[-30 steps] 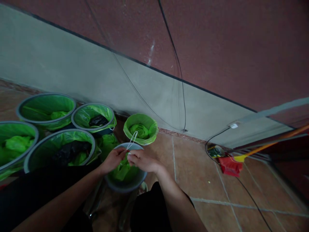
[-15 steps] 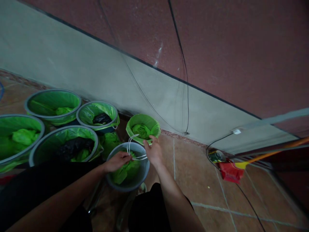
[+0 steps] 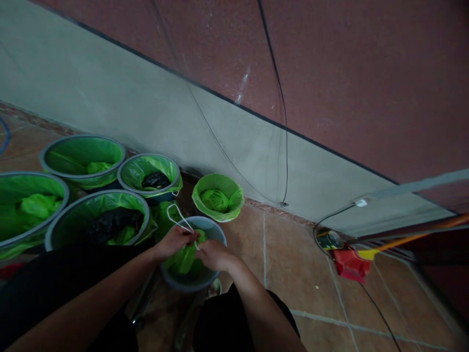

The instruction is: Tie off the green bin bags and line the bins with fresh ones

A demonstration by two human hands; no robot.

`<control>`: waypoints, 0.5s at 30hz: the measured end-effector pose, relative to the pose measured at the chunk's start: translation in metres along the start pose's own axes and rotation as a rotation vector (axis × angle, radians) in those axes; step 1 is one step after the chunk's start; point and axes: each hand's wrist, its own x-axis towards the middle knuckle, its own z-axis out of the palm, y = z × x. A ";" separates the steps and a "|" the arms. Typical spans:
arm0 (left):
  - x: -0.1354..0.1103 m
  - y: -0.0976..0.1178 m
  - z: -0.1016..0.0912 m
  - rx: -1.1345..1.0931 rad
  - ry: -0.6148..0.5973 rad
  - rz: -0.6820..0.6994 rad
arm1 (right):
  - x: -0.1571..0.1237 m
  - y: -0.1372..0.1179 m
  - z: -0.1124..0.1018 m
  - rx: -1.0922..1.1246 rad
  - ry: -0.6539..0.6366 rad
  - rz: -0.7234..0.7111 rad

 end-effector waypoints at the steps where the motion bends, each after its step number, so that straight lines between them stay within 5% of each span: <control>1: 0.000 0.000 0.000 0.005 -0.020 0.025 | -0.002 -0.002 -0.004 -0.055 -0.065 0.006; 3: 0.001 -0.001 0.000 0.034 -0.059 0.096 | -0.003 -0.006 -0.011 -0.131 -0.059 0.059; 8: 0.000 0.001 0.003 0.172 -0.085 0.212 | 0.013 0.000 -0.014 0.111 0.315 0.046; 11: -0.003 0.005 0.004 0.203 -0.092 0.243 | 0.027 0.008 -0.002 0.330 0.185 -0.056; 15: -0.006 0.005 0.004 0.176 -0.046 0.209 | 0.032 0.016 0.010 0.336 0.081 0.021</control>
